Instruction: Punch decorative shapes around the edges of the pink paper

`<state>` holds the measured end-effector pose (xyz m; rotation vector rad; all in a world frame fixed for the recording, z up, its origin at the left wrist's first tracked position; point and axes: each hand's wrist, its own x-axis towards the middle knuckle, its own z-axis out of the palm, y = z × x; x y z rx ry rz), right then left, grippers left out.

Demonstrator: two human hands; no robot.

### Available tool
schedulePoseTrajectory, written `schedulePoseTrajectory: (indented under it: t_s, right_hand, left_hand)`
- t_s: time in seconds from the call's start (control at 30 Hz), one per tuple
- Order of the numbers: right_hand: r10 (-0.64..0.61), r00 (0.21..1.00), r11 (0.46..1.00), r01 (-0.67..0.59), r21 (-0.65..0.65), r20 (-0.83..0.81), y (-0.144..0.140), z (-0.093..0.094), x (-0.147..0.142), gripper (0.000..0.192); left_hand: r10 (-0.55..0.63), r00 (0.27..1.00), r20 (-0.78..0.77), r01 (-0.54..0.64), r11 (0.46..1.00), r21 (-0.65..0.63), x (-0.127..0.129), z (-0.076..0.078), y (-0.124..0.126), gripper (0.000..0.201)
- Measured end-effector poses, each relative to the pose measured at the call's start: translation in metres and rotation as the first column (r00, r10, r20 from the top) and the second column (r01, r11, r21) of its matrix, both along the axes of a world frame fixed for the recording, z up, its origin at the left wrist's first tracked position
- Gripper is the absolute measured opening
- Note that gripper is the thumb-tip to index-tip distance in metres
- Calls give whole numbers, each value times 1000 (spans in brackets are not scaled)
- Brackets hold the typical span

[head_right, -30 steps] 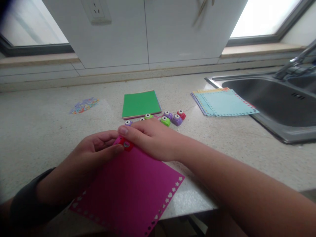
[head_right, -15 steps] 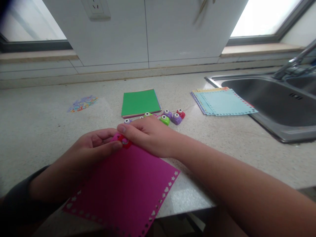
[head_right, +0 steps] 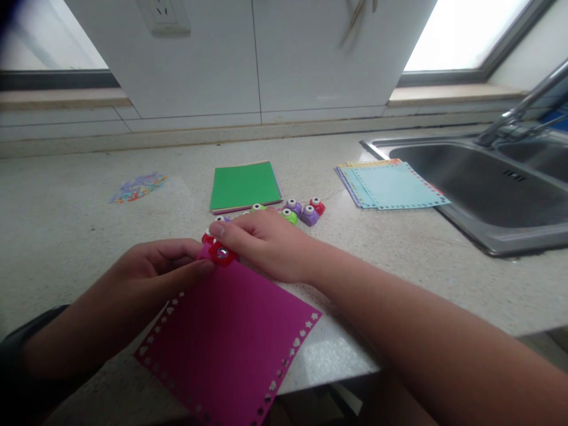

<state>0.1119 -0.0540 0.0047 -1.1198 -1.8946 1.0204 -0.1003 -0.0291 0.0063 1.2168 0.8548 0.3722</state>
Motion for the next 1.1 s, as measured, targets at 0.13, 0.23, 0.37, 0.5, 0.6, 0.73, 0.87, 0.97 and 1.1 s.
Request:
schedulePoseTrajectory:
  t_s: [0.13, 0.23, 0.37, 0.5, 0.6, 0.73, 0.87, 0.97, 1.1]
  right_hand:
    - [7, 1000, 1000, -7, -6, 13, 1, -1, 0, 53]
    - [9, 1000, 1000, -9, -23, 8, 1, -2, 0, 54]
    - [-3, 999, 998, 0, -66, -43, 0, -3, -1, 54]
    - [-9, 997, 997, 3, -73, -71, 0, -4, -1, 53]
    - [-11, 997, 997, 5, -76, -73, 1, -4, -2, 54]
    - [11, 997, 997, -17, -81, -83, 1, -3, -2, 54]
    - [-3, 997, 993, -6, -115, -75, 0, -3, -2, 53]
    - [-3, 998, 993, -4, -116, -62, 0, -3, -2, 54]
    - [-1, 998, 996, -5, -87, -68, 1, -3, -2, 53]
  left_hand:
    - [10, 1000, -7, -9, 999, 33, 2, 1, -1, 22]
    - [22, 1000, -11, -21, 997, 71, 4, 1, -1, 22]
    - [18, 999, -36, -13, 991, 131, 2, 0, 1, 22]
    - [13, 999, -42, -7, 991, 137, 0, -1, 2, 17]
    - [19, 999, -26, -17, 995, 94, 0, 0, 1, 17]
    - [29, 999, -37, -25, 994, 107, 2, 2, 0, 18]
    - [17, 999, -32, -13, 993, 115, 3, 2, 1, 18]
    - [-12, 999, -36, 16, 994, 110, 2, 1, 2, 21]
    - [-39, 998, -53, 44, 995, 92, 1, 1, 1, 27]
